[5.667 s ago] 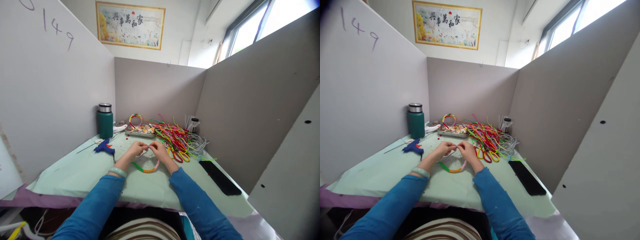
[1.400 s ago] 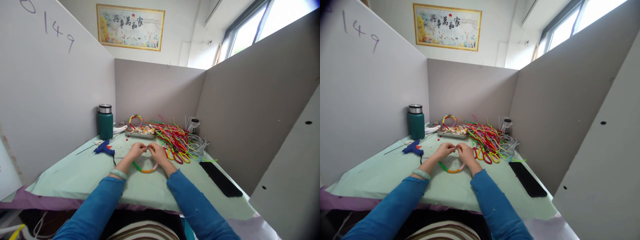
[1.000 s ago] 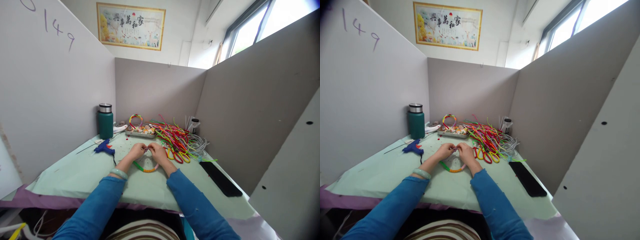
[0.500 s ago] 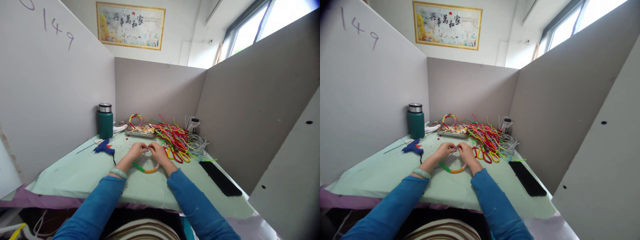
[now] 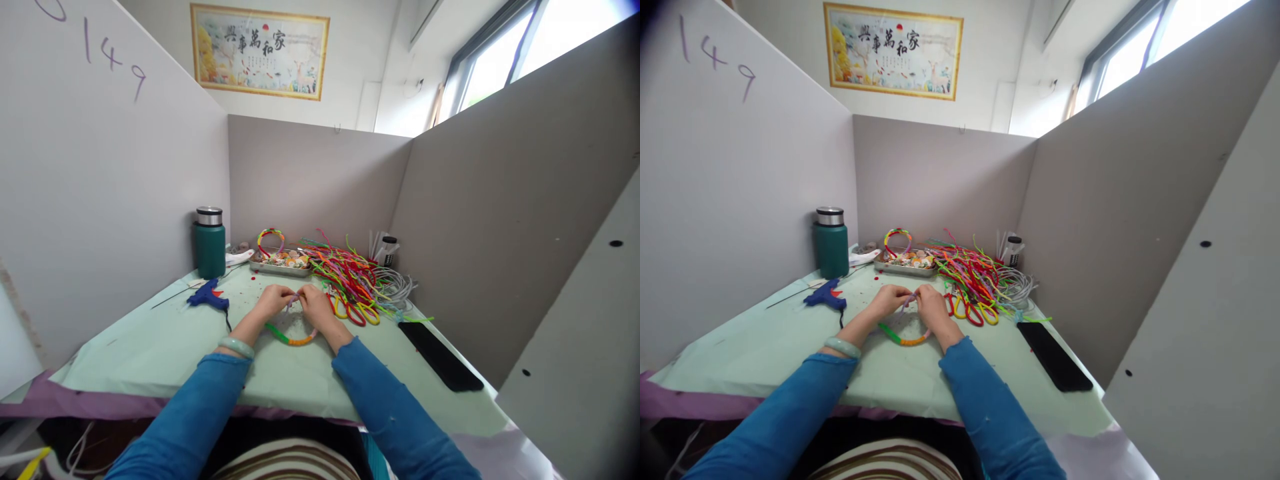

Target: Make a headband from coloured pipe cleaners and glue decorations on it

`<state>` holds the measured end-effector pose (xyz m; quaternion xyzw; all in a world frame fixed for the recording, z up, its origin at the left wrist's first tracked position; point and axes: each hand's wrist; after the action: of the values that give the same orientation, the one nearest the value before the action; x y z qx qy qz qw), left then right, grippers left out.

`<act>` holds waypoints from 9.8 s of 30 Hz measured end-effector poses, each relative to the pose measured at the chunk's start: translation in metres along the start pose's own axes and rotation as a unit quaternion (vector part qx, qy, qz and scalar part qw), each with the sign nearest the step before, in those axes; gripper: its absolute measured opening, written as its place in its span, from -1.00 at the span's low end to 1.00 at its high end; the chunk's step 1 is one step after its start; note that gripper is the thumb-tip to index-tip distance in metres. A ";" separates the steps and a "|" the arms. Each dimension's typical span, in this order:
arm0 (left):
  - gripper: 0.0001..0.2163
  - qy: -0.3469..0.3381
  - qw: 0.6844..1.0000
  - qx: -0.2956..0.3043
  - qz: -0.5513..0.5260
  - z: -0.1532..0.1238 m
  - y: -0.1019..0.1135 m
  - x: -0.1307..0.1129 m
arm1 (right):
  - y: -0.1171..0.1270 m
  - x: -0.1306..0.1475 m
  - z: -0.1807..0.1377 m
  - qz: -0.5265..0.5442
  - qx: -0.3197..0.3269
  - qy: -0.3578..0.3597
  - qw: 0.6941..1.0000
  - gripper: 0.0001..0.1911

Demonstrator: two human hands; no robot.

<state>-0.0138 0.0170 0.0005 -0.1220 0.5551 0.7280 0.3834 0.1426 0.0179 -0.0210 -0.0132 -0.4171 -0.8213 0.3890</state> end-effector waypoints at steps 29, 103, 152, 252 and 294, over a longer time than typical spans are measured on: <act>-0.67 0.200 0.963 0.013 -0.181 0.000 0.003 -0.004 | 0.003 0.009 -0.003 0.060 -0.001 0.027 0.998 -0.89; -0.88 0.088 0.987 0.019 -0.131 0.003 -0.004 0.003 | 0.005 0.001 -0.001 0.082 -0.012 0.000 0.997 -0.86; -0.80 0.197 0.952 0.026 -0.231 -0.008 0.008 -0.021 | 0.001 0.001 0.002 0.119 -0.017 0.019 0.993 -0.84; -0.74 0.062 0.991 0.009 -0.120 -0.004 -0.002 -0.007 | 0.001 -0.006 0.003 0.117 -0.026 0.012 0.993 -0.82; -0.78 -0.032 0.998 -0.051 0.030 0.004 -0.003 0.003 | -0.002 -0.010 0.004 0.110 0.010 -0.140 0.984 -0.86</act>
<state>-0.0125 0.0220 -0.0024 -0.1012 0.5084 0.7697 0.3726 0.1473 0.0278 -0.0235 -0.1702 -0.4714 -0.7594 0.4149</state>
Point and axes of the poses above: each hand's wrist, its own z-axis towards the middle knuckle, its own y-axis out of the back of the hand, x = y × z, and after that the axes turned 2 degrees about z, right-handed
